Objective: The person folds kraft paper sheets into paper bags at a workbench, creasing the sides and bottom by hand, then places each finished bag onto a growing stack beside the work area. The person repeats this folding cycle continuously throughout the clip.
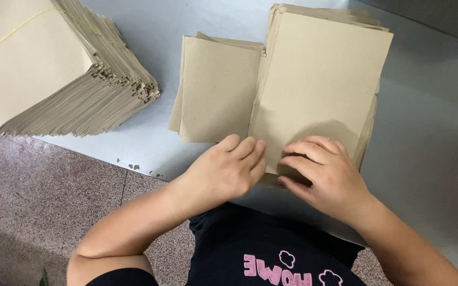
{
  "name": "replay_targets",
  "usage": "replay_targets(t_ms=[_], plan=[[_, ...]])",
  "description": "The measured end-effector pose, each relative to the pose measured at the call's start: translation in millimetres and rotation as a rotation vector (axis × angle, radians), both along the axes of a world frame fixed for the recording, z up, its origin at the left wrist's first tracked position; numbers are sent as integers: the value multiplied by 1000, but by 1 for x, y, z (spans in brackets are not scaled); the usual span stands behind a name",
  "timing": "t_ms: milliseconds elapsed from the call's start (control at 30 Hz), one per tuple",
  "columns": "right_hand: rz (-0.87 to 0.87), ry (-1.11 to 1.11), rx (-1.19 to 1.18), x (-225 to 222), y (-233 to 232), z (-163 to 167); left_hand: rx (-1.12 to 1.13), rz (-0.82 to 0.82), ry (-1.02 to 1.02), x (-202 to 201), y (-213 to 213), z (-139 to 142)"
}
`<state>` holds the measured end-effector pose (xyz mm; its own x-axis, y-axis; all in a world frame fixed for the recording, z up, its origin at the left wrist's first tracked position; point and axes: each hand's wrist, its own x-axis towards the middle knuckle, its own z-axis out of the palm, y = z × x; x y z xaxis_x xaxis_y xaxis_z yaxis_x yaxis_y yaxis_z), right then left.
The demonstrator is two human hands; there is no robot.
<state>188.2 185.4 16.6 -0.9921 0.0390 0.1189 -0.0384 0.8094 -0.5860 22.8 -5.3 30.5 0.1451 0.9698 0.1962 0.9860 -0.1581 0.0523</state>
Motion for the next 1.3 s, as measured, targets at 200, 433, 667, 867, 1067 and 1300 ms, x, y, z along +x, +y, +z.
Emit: replay_targets(t_ms=[200, 433, 667, 867, 1067, 1300], plan=[[-6, -23, 7, 0, -2, 4, 74, -25, 44, 1, 2, -9], [19, -59, -37, -2, 1, 4, -38, 81, -309, -4, 5, -20], [34, -12, -21, -3, 4, -6, -116, 110, -304, -9, 1, -17], [27, -45, 11, -2, 1, -2, -39, 52, -212, -9, -1, -10], [7, 0, 111, -1, -7, 8, 40, 103, -213, -4, 0, -18], [-104, 232, -111, 17, -8, 34, 361, 288, -1035, 7, 17, -34]])
